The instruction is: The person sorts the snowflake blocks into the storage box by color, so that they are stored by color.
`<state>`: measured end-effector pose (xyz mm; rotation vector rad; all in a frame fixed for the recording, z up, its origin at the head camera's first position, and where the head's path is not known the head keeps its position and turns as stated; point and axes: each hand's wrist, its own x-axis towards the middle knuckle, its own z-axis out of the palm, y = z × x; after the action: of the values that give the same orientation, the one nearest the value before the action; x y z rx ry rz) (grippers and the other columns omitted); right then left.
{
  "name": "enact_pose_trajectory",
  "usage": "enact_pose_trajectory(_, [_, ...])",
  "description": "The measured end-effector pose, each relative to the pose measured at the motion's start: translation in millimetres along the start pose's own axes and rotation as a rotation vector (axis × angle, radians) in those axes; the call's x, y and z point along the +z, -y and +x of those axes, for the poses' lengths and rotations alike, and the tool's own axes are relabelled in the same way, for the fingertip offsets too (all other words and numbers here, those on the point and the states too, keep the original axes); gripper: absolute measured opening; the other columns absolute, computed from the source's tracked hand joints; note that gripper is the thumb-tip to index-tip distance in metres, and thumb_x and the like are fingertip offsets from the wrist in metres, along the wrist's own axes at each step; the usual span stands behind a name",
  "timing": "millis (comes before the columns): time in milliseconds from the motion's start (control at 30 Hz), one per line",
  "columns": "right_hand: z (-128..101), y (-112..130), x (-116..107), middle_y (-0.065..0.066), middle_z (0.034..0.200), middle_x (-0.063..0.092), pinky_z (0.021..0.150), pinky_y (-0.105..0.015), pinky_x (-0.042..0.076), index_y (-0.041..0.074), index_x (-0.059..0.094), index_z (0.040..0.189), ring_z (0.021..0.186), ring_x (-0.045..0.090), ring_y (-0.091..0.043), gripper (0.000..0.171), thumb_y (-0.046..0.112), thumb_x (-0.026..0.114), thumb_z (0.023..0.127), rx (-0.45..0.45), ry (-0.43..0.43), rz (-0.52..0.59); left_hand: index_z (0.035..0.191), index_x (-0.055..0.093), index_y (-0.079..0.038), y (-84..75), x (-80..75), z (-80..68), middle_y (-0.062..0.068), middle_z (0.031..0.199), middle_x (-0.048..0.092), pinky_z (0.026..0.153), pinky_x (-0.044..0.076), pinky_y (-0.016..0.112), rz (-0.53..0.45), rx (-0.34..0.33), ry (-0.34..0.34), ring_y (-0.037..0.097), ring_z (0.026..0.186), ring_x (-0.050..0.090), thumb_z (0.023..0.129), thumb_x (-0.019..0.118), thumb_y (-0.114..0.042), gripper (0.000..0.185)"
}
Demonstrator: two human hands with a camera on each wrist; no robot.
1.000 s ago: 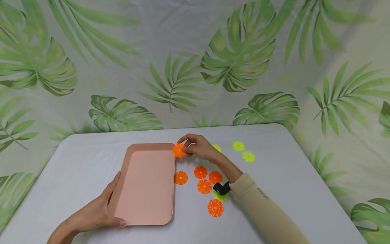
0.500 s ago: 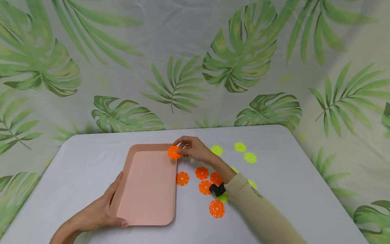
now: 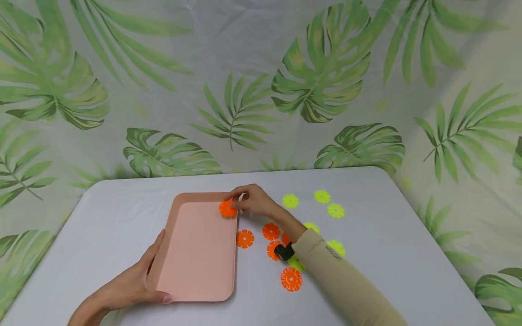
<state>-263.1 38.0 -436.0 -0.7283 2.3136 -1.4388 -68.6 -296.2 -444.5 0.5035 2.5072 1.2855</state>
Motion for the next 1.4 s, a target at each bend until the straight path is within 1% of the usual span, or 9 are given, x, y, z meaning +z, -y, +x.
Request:
enact_pose_trajectory(133, [1,-3,5,-0.005,0.099,0.073,0.057,-0.022,0.046,0.014,0.08,0.113,0.064,0.053,-0.012,0.021,0.008,0.074,0.094,0.022,-0.009,-0.047,0.168,-0.01,-0.027,0.5,1.1,-1.0,0.023,0.173,0.01,0.099,0.037,0.01,0.016,0.005,-0.003,-0.019,0.134,0.028,0.076,0.091,-0.021,0.137])
enact_pose_trajectory(433, [12,2,12,-0.001,0.088,0.065,0.06,-0.021,0.039,0.01,0.08,0.111,0.068,0.047,-0.013,0.022,0.003,0.073,0.091,-0.008,-0.074,-0.169,0.168,-0.009,-0.026,0.0,1.4,0.9,0.023,0.173,0.011,0.1,0.035,0.008,0.01,0.024,-0.014,-0.015,0.135,0.032,0.075,0.092,-0.021,0.138])
enact_pose_trajectory(667, [18,0,12,-0.001,0.087,0.067,0.06,-0.02,0.037,0.013,0.081,0.108,0.067,0.046,-0.012,0.024,0.002,0.074,0.089,0.005,-0.109,-0.211,0.168,-0.012,-0.03,-0.5,2.8,3.5,0.025,0.172,0.011,0.097,0.038,0.01,-0.037,-0.034,0.007,-0.013,0.13,0.039,0.076,0.092,-0.021,0.138])
enact_pose_trajectory(900, [15,1,12,-0.002,0.099,0.075,0.058,-0.019,0.038,0.015,0.08,0.114,0.062,0.045,-0.009,0.025,0.007,0.075,0.091,-0.001,-0.101,-0.195,0.168,-0.012,-0.029,-3.4,-0.6,1.7,0.024,0.173,0.012,0.095,0.04,0.011,0.016,-0.026,0.007,-0.017,0.131,0.035,0.077,0.092,-0.023,0.137])
enact_pose_trajectory(1067, [6,-1,7,-0.004,0.095,0.071,0.054,-0.021,0.043,0.015,0.079,0.116,0.058,0.049,-0.012,0.024,0.008,0.076,0.093,0.06,-0.093,-0.104,0.168,-0.01,-0.027,-2.2,0.0,5.5,0.027,0.172,0.014,0.098,0.038,0.01,0.032,0.004,0.012,-0.02,0.134,0.029,0.078,0.091,-0.024,0.136])
enact_pose_trajectory(1133, [4,-1,4,-0.006,0.095,0.07,0.055,-0.022,0.044,0.015,0.079,0.116,0.06,0.051,-0.013,0.024,0.01,0.076,0.093,0.056,-0.079,-0.087,0.168,-0.01,-0.028,-2.2,0.1,5.0,0.027,0.172,0.015,0.097,0.038,0.01,0.039,-0.01,0.005,-0.022,0.133,0.029,0.077,0.091,-0.025,0.136])
enact_pose_trajectory(1267, [2,1,1,-0.004,0.106,0.071,0.058,-0.022,0.046,0.017,0.078,0.118,0.067,0.054,-0.012,0.024,0.013,0.076,0.095,0.02,-0.052,-0.093,0.167,-0.011,-0.034,-2.0,0.1,1.6,0.024,0.173,0.014,0.095,0.039,0.01,0.035,-0.063,-0.004,-0.023,0.129,0.03,0.077,0.092,-0.026,0.137])
enact_pose_trajectory(1367, [-2,1,-1,-0.003,0.114,0.073,0.058,-0.024,0.046,0.017,0.078,0.118,0.073,0.057,-0.013,0.024,0.014,0.077,0.094,0.013,-0.05,-0.077,0.167,-0.012,-0.034,-1.7,0.5,-0.1,0.025,0.172,0.015,0.094,0.04,0.01,0.028,-0.056,0.001,-0.022,0.129,0.031,0.078,0.091,-0.025,0.136])
enact_pose_trajectory(1400, [-4,0,-3,-0.003,0.117,0.073,0.059,-0.024,0.046,0.017,0.077,0.119,0.075,0.06,-0.017,0.025,0.014,0.077,0.094,0.01,-0.049,-0.071,0.167,-0.012,-0.034,-1.7,0.7,0.1,0.026,0.172,0.016,0.094,0.04,0.011,0.025,-0.05,0.004,-0.021,0.129,0.032,0.078,0.091,-0.024,0.136])
